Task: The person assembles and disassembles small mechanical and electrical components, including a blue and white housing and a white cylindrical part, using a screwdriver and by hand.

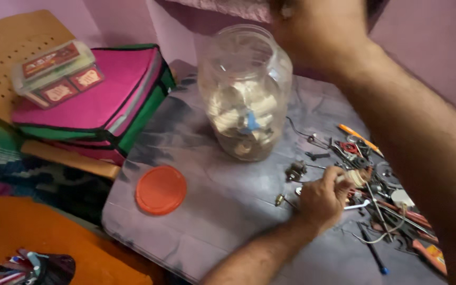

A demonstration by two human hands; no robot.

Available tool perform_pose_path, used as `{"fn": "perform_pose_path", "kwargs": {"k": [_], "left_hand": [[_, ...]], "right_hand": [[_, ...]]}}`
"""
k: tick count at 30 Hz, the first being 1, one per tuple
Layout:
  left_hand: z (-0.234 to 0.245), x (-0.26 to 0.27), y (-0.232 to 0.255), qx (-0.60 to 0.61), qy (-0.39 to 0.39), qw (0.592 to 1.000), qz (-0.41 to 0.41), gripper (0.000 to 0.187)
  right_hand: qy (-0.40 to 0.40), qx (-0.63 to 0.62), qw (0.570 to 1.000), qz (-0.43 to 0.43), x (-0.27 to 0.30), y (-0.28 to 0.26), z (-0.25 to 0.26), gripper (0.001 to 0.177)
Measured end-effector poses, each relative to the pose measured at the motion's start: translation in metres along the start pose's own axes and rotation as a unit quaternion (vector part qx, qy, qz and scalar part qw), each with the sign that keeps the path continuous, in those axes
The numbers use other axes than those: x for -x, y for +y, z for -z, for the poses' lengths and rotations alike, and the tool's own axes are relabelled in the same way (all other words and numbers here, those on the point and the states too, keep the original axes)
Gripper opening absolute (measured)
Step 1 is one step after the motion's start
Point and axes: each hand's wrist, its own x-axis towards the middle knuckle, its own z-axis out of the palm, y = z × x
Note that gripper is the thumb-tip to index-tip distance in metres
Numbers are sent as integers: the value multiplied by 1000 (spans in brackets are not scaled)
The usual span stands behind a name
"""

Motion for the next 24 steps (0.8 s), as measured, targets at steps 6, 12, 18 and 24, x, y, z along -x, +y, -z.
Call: {"fn": "perform_pose_path", "kwargs": {"k": [6,12,18,24], "left_hand": [[-2,4,0,5,1,999,-37,45],[-4,6,-3,-28,-5,997,-69,47],[-6,6,-5,-40,3,996,-84,45],[-6,5,-7,-58,2,995,-81,43]], "right_hand": [[-318,-76,945,1,-61,-41,-9,31],[-452,76,886,-66,-68,-43,-19,36],[-388,-117,911,-77,-62,-40,-14,52],[-366,-4,929,-61,-36,-71,12,47]]}}
